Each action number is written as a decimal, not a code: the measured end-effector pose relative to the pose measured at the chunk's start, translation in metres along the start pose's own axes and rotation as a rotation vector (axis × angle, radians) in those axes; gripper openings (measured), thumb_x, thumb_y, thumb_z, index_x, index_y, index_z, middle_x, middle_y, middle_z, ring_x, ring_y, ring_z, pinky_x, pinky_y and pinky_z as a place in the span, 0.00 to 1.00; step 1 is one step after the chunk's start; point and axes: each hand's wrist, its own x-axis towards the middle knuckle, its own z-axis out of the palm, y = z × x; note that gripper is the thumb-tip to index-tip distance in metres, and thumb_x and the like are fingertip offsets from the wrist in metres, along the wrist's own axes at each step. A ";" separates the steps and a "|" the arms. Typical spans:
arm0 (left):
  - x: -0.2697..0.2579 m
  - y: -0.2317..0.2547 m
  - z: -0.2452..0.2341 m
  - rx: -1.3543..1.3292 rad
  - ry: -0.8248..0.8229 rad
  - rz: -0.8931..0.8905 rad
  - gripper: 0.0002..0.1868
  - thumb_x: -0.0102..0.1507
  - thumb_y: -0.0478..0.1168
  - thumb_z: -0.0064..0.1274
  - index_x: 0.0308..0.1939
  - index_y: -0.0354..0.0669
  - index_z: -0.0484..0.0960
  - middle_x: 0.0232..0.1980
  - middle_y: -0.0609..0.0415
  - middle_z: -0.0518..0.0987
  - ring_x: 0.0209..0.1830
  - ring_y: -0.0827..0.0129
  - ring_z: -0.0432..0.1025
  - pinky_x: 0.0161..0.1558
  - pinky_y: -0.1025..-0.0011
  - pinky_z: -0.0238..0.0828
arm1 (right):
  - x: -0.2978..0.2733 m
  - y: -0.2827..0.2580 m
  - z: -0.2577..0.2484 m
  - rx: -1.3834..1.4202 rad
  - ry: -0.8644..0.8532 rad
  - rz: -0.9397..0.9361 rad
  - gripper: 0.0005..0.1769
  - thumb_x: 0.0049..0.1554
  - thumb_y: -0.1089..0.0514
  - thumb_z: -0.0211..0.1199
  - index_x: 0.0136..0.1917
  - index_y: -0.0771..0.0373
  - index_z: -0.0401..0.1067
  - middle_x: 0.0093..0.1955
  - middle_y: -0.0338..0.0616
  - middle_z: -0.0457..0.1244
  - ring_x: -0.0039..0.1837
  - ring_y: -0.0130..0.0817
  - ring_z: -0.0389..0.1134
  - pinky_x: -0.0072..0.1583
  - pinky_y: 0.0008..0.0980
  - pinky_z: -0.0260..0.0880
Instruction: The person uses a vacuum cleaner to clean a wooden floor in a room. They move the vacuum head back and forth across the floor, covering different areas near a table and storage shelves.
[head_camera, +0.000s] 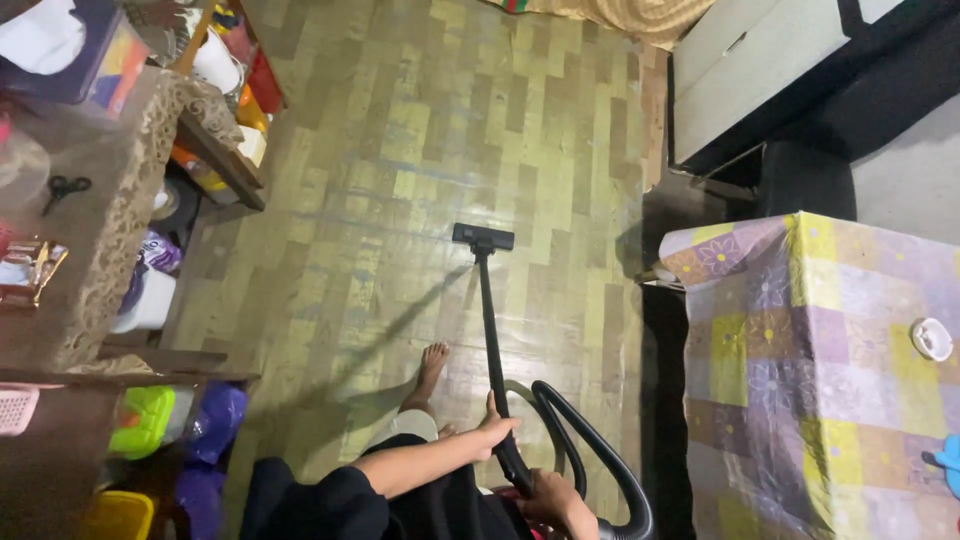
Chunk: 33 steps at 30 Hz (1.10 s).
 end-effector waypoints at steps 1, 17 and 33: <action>0.005 0.004 -0.002 -0.007 0.000 0.007 0.57 0.67 0.35 0.50 0.78 0.86 0.23 0.32 0.45 0.73 0.23 0.63 0.71 0.28 0.64 0.78 | 0.006 -0.002 -0.002 -0.008 0.003 -0.004 0.31 0.54 0.25 0.65 0.51 0.53 0.74 0.47 0.50 0.71 0.54 0.50 0.74 0.50 0.44 0.70; 0.128 0.189 -0.047 0.562 0.300 0.125 0.47 0.69 0.46 0.45 0.81 0.77 0.30 0.61 0.48 0.81 0.29 0.63 0.78 0.32 0.69 0.79 | 0.178 -0.088 -0.110 -0.027 0.044 0.046 0.22 0.51 0.60 0.52 0.60 0.61 0.67 0.57 0.54 0.66 0.62 0.55 0.69 0.59 0.48 0.72; 0.282 0.488 -0.037 0.651 0.374 0.287 0.44 0.68 0.47 0.45 0.82 0.67 0.36 0.47 0.37 0.82 0.37 0.54 0.83 0.41 0.60 0.81 | 0.323 -0.196 -0.399 0.065 0.039 0.040 0.33 0.47 0.59 0.60 0.66 0.67 0.70 0.52 0.60 0.70 0.48 0.52 0.76 0.52 0.49 0.76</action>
